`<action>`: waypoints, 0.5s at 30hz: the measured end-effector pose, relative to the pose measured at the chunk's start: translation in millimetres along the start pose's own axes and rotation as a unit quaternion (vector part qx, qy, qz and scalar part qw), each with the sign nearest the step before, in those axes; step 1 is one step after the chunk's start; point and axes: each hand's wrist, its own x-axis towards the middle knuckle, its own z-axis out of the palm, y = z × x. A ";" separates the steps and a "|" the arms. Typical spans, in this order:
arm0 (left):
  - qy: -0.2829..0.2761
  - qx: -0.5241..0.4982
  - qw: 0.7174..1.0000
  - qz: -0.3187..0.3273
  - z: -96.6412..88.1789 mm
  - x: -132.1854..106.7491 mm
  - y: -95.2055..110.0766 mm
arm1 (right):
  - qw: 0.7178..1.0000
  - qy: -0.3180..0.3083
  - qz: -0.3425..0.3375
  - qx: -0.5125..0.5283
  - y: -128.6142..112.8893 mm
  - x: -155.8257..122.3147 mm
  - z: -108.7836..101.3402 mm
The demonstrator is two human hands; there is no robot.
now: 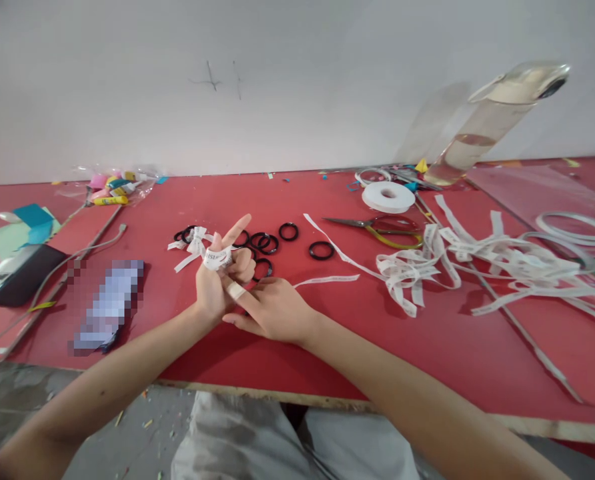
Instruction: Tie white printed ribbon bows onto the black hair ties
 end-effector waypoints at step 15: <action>-0.008 0.014 1.000 -0.024 -0.6 -1.0 -10.2 | 0.996 -0.071 0.050 -0.018 1.0 -1.9 6.7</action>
